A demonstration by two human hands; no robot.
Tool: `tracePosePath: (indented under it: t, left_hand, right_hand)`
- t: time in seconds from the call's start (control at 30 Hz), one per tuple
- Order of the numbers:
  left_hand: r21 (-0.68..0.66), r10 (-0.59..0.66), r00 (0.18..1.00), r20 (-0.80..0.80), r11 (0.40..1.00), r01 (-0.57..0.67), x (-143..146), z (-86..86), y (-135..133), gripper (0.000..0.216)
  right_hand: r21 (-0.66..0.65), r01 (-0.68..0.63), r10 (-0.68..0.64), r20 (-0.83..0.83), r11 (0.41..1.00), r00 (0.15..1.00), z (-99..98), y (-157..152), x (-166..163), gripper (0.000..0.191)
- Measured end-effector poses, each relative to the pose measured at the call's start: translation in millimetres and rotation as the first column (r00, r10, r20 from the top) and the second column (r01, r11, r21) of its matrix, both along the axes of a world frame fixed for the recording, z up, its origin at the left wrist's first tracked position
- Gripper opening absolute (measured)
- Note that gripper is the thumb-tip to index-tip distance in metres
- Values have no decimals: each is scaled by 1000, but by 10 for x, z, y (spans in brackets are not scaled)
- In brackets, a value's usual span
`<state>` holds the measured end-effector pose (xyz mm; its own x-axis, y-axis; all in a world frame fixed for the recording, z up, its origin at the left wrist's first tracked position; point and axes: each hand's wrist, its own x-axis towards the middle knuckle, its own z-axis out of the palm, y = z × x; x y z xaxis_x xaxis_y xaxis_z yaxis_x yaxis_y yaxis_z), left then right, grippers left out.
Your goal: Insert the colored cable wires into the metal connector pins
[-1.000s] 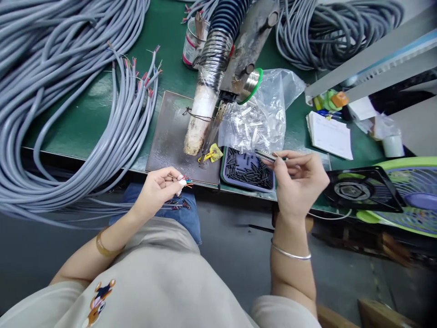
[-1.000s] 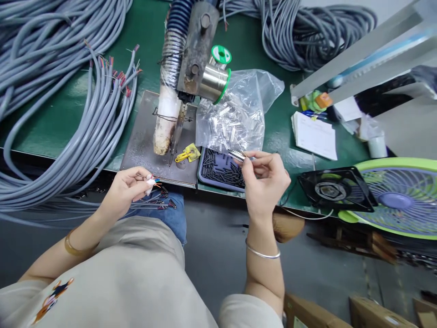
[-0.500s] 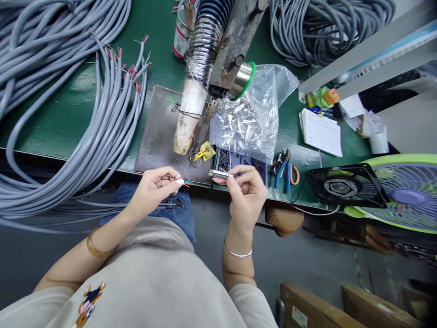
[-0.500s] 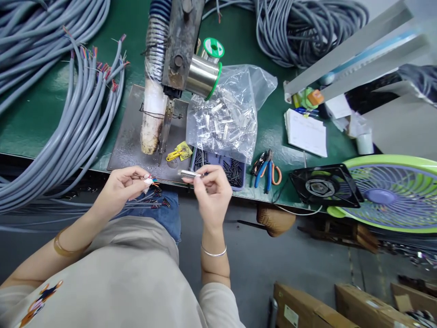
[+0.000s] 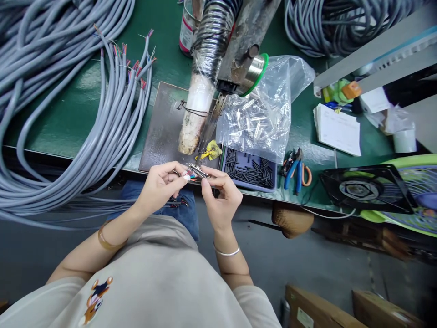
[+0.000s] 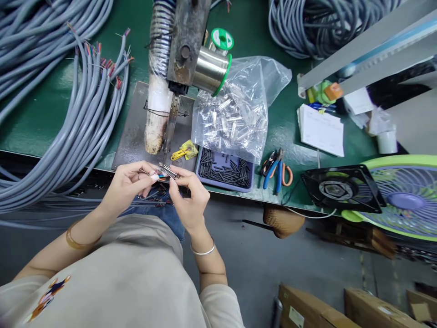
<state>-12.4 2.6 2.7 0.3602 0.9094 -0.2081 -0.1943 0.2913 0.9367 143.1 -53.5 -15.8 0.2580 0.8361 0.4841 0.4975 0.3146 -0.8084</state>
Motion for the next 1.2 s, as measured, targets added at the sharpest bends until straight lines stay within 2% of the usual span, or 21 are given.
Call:
tracePosePath:
  t: [0.23, 0.7, 0.9, 1.1, 1.2]
  left_hand:
    - [24, 41, 999, -5, 999, -40, 64, 20, 25, 17]
    - [92, 59, 998, -10, 994, -58, 87, 25, 66, 16]
    - [80, 64, 998, -13, 995, -63, 90, 44, 73, 15]
    - [44, 46, 999, -12, 998, -46, 85, 38, 61, 16]
    - [22, 23, 999, -35, 999, -23, 58, 25, 56, 16]
  right_hand:
    - [59, 23, -25, 30, 998, 999, -2, 63, -9, 19]
    - [167, -1, -25, 154, 986, 988, 6, 116, 17, 17]
    - [212, 8, -56, 222, 977, 973, 37, 145, 18, 18]
    - [244, -43, -41, 327, 969, 944, 0, 107, 21, 22]
    - [228, -28, -46, 312, 973, 949, -6, 92, 20, 21]
